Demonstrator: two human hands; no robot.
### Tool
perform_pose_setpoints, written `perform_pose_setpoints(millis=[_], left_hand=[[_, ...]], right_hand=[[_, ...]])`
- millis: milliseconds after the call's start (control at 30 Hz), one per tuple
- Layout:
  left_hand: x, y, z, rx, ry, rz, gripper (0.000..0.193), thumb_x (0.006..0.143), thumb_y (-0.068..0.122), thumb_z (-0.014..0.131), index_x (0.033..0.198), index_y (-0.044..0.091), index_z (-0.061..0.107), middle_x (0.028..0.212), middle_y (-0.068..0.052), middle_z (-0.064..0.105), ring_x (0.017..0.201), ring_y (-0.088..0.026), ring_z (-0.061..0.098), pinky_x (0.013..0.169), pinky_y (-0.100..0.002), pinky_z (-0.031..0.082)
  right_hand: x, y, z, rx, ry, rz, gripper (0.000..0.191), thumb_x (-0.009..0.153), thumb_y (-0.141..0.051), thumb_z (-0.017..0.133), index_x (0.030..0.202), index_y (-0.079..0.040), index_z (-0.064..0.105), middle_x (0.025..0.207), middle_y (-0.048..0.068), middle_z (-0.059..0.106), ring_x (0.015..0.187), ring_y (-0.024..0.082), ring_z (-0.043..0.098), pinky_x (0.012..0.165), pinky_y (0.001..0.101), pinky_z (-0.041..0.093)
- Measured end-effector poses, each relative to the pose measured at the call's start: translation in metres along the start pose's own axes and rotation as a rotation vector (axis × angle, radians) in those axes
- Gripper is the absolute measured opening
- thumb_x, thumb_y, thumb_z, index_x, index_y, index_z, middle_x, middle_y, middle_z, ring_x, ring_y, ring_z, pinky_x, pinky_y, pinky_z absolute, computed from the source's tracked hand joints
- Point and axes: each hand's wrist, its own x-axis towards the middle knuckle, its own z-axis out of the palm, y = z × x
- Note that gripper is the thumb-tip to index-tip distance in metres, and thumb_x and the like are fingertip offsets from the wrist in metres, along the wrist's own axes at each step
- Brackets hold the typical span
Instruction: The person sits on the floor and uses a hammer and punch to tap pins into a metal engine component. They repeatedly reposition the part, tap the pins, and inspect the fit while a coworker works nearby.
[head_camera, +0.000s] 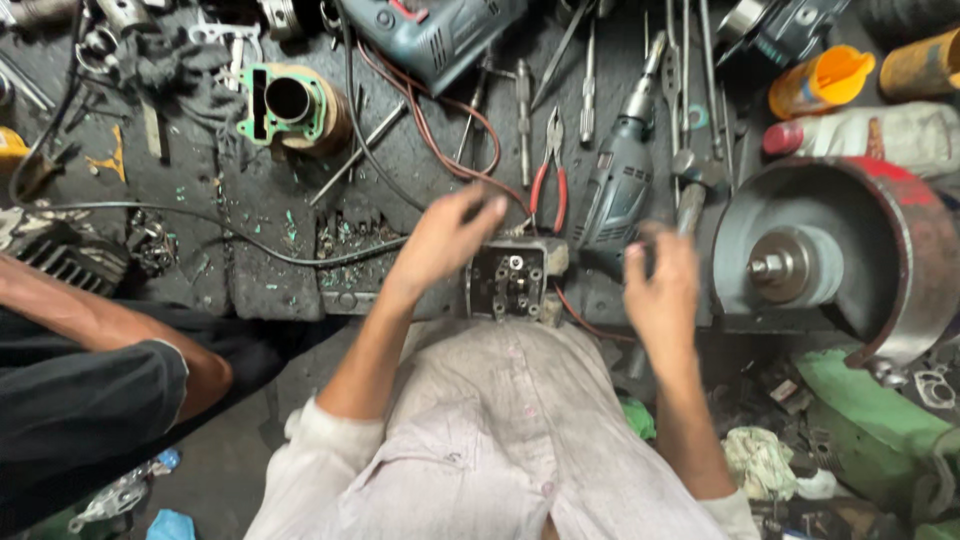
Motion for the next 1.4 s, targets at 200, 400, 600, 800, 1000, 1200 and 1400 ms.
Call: perform_pose_setpoints(millis=[200,400,600,800,1000,1200,1400], left_hand=[[-0.062,-0.016,0.009,0.397,0.053,-0.297,0.056,0.099,0.053,0.055,0.121,0.003,0.068,0.105,-0.026,0.072,0.100,-0.046,0.068,0.087,-0.052,0.052],[-0.080,-0.065,0.055,0.186,0.085,-0.241,0.059,0.096,0.047,0.060,0.126,-0.004,0.059,0.123,-0.029,0.064,0.114,-0.045,0.061,0.095,-0.048,0.048],[-0.079,-0.104,0.079,-0.157,0.200,-0.274,0.048,0.097,0.038,0.063,0.119,-0.003,0.056,0.116,-0.025,0.067,0.110,-0.037,0.066,0.095,-0.043,0.051],[-0.096,-0.104,0.077,-0.063,0.241,-0.171,0.040,0.100,0.030,0.063,0.121,-0.003,0.057,0.119,-0.022,0.060,0.110,-0.034,0.061,0.092,-0.041,0.051],[-0.131,-0.044,0.047,-0.230,0.386,-0.120,0.038,0.095,0.027,0.071,0.122,0.001,0.063,0.120,-0.016,0.061,0.114,-0.027,0.061,0.095,-0.038,0.050],[-0.163,0.010,0.022,-0.362,0.427,-0.183,0.040,0.088,0.026,0.076,0.120,0.006,0.065,0.125,-0.009,0.058,0.110,-0.020,0.059,0.086,-0.035,0.052],[-0.171,0.015,0.010,-0.475,0.437,-0.025,0.034,0.094,0.019,0.075,0.123,0.004,0.063,0.128,-0.008,0.056,0.115,-0.018,0.058,0.095,-0.034,0.051]], right_hand=[[-0.018,-0.024,0.039,0.296,-0.510,0.534,0.033,0.099,-0.035,0.062,0.110,-0.004,0.066,0.088,0.014,0.077,0.082,0.026,0.075,0.074,0.0375,0.057],[-0.040,-0.001,0.077,0.345,-0.516,0.445,0.046,0.099,-0.040,0.063,0.111,0.003,0.053,0.092,0.018,0.072,0.085,0.021,0.070,0.077,0.0363,0.055],[-0.048,0.004,0.096,0.534,-0.614,0.595,0.046,0.103,-0.044,0.056,0.107,0.001,0.053,0.088,0.011,0.062,0.083,0.019,0.057,0.075,0.0366,0.049],[-0.054,-0.007,0.083,0.496,-0.533,0.467,0.042,0.103,-0.044,0.057,0.101,-0.002,0.056,0.089,0.008,0.060,0.086,0.016,0.053,0.079,0.0317,0.046],[-0.053,-0.033,0.061,0.685,-0.496,0.379,0.034,0.103,-0.038,0.059,0.098,-0.004,0.058,0.088,0.001,0.055,0.083,0.011,0.047,0.074,0.0288,0.044],[-0.051,-0.056,0.026,0.900,-0.544,0.459,0.023,0.104,-0.030,0.059,0.097,-0.009,0.057,0.086,-0.004,0.049,0.079,0.007,0.041,0.070,0.0258,0.036],[-0.055,-0.073,0.007,0.990,-0.583,0.434,0.018,0.103,-0.026,0.061,0.096,-0.009,0.057,0.087,-0.005,0.052,0.083,0.005,0.045,0.076,0.0241,0.038]])
